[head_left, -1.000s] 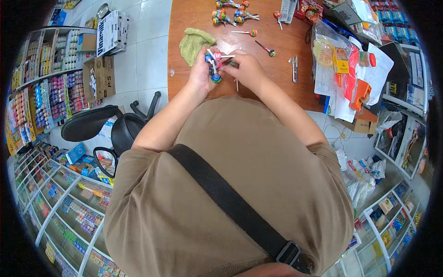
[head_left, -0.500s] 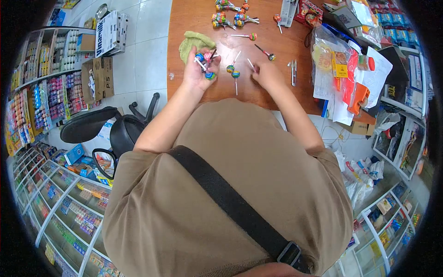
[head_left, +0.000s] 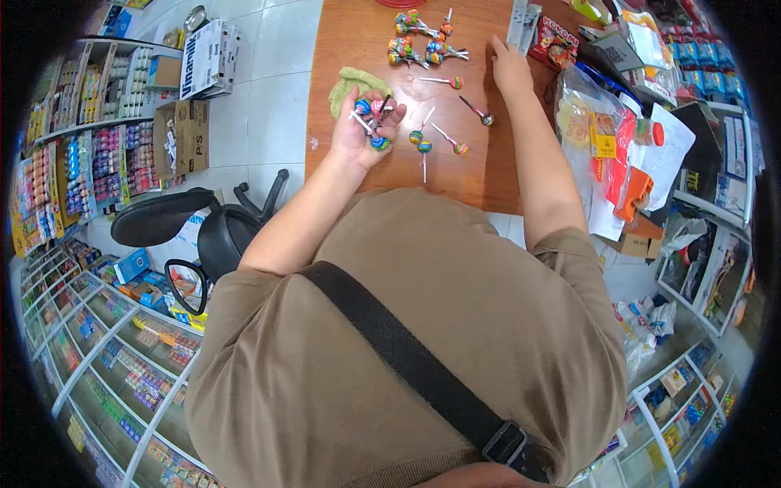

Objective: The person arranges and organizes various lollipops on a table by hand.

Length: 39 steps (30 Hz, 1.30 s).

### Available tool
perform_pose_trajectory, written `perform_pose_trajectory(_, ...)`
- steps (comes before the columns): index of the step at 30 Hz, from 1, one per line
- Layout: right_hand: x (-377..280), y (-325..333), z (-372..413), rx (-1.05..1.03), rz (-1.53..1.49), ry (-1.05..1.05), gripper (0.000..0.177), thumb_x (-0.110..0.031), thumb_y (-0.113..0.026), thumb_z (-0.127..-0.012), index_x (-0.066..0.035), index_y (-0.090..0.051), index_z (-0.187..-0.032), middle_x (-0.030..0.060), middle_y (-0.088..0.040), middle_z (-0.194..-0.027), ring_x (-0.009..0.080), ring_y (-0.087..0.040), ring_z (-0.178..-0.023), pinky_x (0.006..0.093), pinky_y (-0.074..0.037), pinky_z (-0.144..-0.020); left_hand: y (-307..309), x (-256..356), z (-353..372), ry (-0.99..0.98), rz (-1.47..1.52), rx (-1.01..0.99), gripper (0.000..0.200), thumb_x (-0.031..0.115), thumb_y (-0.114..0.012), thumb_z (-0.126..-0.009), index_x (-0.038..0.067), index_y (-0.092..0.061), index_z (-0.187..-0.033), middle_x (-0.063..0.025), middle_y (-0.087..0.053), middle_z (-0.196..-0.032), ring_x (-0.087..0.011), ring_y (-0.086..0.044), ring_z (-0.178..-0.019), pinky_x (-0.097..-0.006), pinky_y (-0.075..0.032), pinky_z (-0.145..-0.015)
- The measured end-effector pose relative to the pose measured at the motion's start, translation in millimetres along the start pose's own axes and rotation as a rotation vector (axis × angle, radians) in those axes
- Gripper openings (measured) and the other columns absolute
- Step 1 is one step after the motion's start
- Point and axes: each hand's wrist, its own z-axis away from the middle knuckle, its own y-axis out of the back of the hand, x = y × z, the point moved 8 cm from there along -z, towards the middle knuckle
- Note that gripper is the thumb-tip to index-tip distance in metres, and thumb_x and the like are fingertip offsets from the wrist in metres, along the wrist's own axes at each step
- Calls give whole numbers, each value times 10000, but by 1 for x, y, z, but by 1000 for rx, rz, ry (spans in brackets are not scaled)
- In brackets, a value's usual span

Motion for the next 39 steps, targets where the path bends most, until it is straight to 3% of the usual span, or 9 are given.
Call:
perform_pose_trajectory(3,-4,-11,-8,-218,158,-46,261,-134,-393,-849,-70,-577,-1022,157,-526,-1085,327,-517,-1012,443,-445,-825,-5,7,1,-21,-5,-46,417,462,-408,-875,100,-551,-724,-107,-579,-748,-315,-577,-918,-211,-395,-381)
perform_pose_trajectory(7,-16,8,0,-47,10,-93,207,-161,-520,-806,-29,-589,-950,150,-587,-956,297,-574,-912,417,-465,-770,-9,14,3,-86,-29,-10,437,466,-395,-879,92,-550,-715,-106,-581,-759,-351,-549,-995,-230,-454,-401)
perform_pose_trajectory(10,-31,5,12,-74,-897,-189,226,-170,-612,-766,-21,-590,-935,99,-626,-826,198,-600,-763,330,-479,-673,-6,13,-2,-104,-34,-6,443,463,-384,-885,91,-548,-710,-97,-585,-769,-375,-531,-1026,-238,-480,-412)
perform_pose_trajectory(11,-67,24,34,-324,-1226,-273,222,-174,-642,-760,-20,-593,-913,48,-631,-763,106,-563,-635,239,-452,-575,-4,12,-3,-104,-31,-5,443,461,-381,-887,91,-548,-708,-93,-586,-772,-384,-526,-1033,-239,-486,-415)
perform_pose_trajectory(15,-139,32,96,-729,-1390,-249,133,-154,-627,-791,-40,-586,-846,2,-592,-724,55,-520,-574,165,-413,-482,0,4,-8,-107,-157,26,438,460,-338,-903,104,-531,-738,-69,-586,-759,-301,-576,-882,-256,-450,-411)
perform_pose_trajectory(23,-157,10,122,-505,-1096,-108,186,-225,-621,-799,-39,-620,-803,28,-582,-626,89,-528,-561,252,-428,-522,9,-4,1,-142,-292,227,427,457,-275,-920,113,-492,-785,-46,-557,-696,-170,-520,-580,-256,-388,-418)
perform_pose_trajectory(30,-182,80,127,-142,-541,291,185,-84,-548,-768,-38,-614,-934,158,-590,-805,314,-574,-749,376,-464,-652,13,-6,1,-183,-281,231,413,444,-266,-921,114,-470,-778,-48,-546,-664,-164,-511,-556,-254,-375,-403)
perform_pose_trajectory(33,-183,82,127,-76,-826,282,282,-104,-569,-758,-22,-559,-1028,160,-575,-849,295,-573,-767,367,-459,-647,16,-6,-4,-124,-295,118,418,438,-266,-918,109,-481,-774,-46,-554,-667,-153,-517,-545,-253,-387,-408)
perform_pose_trajectory(39,-198,90,121,-447,-972,423,341,-200,-646,-720,-17,-524,-982,168,-577,-816,306,-573,-760,374,-449,-637,-6,-11,6,-178,-407,239,431,417,-236,-918,90,-489,-795,-68,-551,-668,-189,-545,-590,-321,-462,-543)
